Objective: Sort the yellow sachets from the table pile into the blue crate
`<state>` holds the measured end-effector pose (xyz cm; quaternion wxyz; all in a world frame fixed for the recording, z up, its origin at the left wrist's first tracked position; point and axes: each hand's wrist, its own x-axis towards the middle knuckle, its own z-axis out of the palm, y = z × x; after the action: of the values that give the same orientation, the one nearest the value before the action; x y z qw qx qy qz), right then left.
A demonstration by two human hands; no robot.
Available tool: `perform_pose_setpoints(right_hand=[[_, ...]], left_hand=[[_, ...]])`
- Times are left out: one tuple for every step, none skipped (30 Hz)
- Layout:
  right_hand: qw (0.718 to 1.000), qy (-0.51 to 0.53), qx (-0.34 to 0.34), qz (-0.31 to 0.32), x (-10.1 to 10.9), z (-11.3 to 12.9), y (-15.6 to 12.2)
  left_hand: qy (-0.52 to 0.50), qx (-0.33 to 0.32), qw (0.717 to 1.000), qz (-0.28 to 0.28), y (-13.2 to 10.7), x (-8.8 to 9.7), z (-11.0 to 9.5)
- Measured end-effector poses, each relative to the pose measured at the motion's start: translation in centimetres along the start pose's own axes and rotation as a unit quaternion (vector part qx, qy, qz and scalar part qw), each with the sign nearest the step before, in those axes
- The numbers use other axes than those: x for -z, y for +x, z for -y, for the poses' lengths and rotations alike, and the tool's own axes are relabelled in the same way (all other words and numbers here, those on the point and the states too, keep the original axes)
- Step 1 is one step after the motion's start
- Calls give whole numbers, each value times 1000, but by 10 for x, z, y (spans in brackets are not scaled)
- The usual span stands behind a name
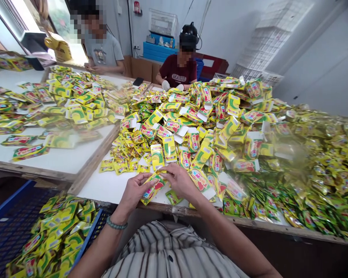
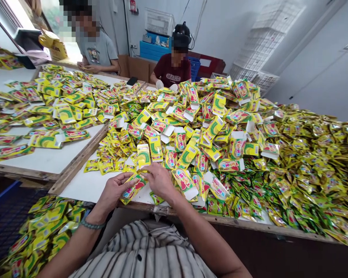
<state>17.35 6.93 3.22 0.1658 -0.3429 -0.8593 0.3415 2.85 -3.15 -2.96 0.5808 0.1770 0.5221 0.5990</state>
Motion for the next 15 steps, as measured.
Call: perform_pose_setpoints(right_hand=[[1000, 15, -3, 4, -1, 0, 0], [999, 40, -15, 0, -3, 0, 0], [997, 72, -35, -15, -5, 0, 0], [992, 104, -57, -38, -8, 0, 0], [987, 129, -75, -61, -11, 0, -1], [984, 141, -84, -75, -13, 0, -1], [984, 140, -81, -77, -16, 0, -2], [987, 130, -71, -64, -18, 1, -3], [990, 122, -60, -43, -19, 2, -4], [991, 120, -55, -21, -20, 3, -5], [991, 122, -55, -1, -20, 5, -6], [990, 126, -60, 17, -21, 7, -6], [989, 128, -66, 35, -22, 10, -6], [988, 125, -70, 55, -23, 13, -6], [987, 118, -72, 77, -25, 16, -6]], left_hand=[[0, -1, 1000, 1, 0, 0, -1], [0, 1, 1000, 0, 0, 0, -2], [-1, 4, 1000, -3, 0, 0, -2], [-2, 7, 1000, -7, 0, 0, -3], [-3, 9, 1000, -9, 0, 1, -3], [-5, 10, 1000, -9, 0, 2, -3], [-7, 11, 1000, -7, 0, 4, -3], [-9, 12, 1000, -5, 0, 5, -3], [-12, 13, 1000, -2, 0, 7, -3], [-14, 14, 1000, 2, -1, 10, -3], [-16, 14, 1000, 4, -1, 12, -3], [-16, 13, 1000, 7, -2, 14, -3], [-14, 12, 1000, 11, -4, 15, -2], [-11, 13, 1000, 17, -5, 16, -1], [-8, 14, 1000, 22, -7, 17, 0]])
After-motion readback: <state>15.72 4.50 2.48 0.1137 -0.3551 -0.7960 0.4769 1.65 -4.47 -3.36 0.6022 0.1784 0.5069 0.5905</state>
